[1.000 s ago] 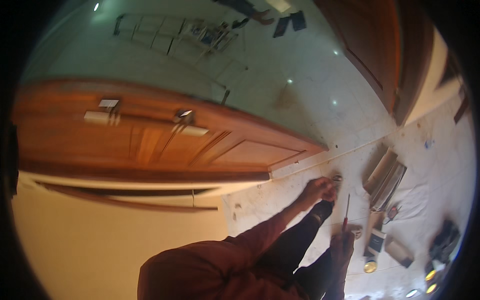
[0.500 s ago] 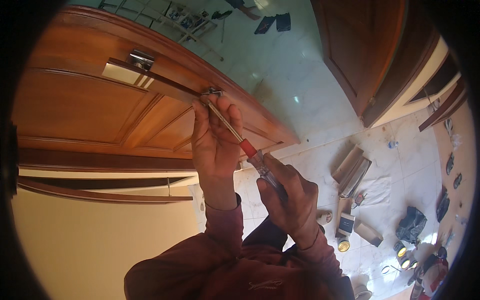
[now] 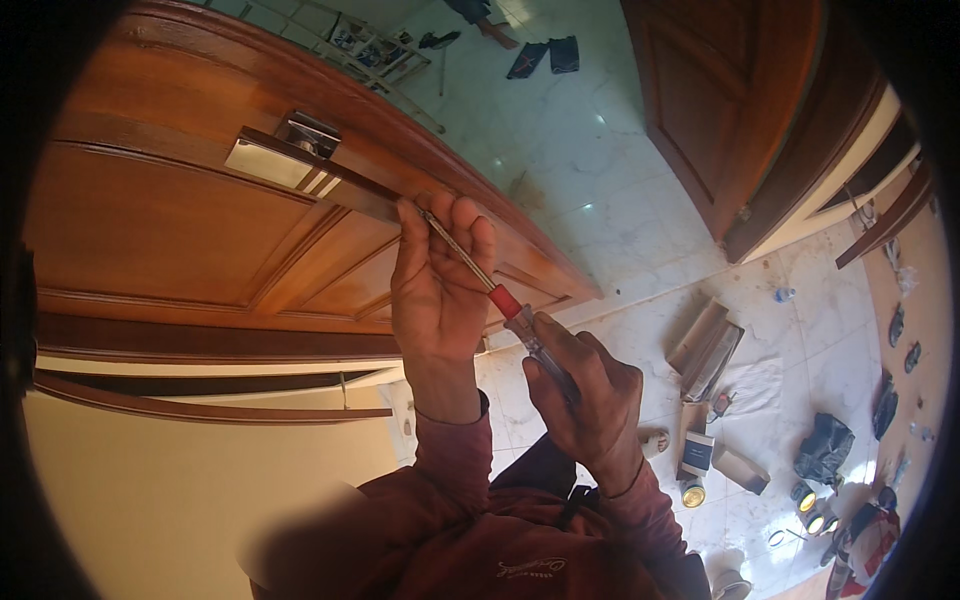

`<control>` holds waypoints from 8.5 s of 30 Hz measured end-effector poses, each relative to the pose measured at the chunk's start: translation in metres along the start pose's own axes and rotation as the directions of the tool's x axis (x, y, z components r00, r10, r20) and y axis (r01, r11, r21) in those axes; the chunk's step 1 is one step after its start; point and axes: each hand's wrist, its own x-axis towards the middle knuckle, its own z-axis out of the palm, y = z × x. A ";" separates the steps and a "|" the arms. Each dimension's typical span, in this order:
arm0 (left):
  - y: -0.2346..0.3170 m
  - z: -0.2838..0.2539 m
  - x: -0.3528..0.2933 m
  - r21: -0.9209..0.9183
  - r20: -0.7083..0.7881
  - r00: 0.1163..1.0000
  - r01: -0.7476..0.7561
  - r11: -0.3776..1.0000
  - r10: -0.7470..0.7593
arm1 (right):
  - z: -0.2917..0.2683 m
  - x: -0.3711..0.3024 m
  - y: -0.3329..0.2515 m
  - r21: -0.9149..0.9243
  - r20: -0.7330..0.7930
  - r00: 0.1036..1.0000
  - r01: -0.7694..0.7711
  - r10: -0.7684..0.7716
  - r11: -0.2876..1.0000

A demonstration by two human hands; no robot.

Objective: The person uses a screwdriver to install a metal door handle on a wooden door. They repeatedly tighten screws on both sides of the handle, occasionally bending down to pick up additional screws from the floor.

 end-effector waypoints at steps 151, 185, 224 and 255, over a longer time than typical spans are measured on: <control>0.124 -0.006 0.056 0.819 0.555 0.389 -0.413 -0.399 0.736 | 0.060 0.067 -0.013 0.194 0.107 0.987 -0.140 0.121 0.971; 0.124 -0.012 0.062 0.791 0.584 0.388 -0.469 -0.393 0.713 | 0.105 0.084 -0.020 0.304 0.138 0.969 -0.236 0.203 0.923; 0.070 0.025 -0.007 0.629 0.014 0.994 0.076 0.774 -0.109 | 0.034 0.132 -0.065 0.542 0.776 0.467 -0.837 0.424 -0.070; 0.066 0.016 0.013 0.160 -0.038 0.998 0.047 0.986 -0.041 | 0.075 0.074 -0.045 0.632 0.711 0.674 -0.485 0.202 -0.604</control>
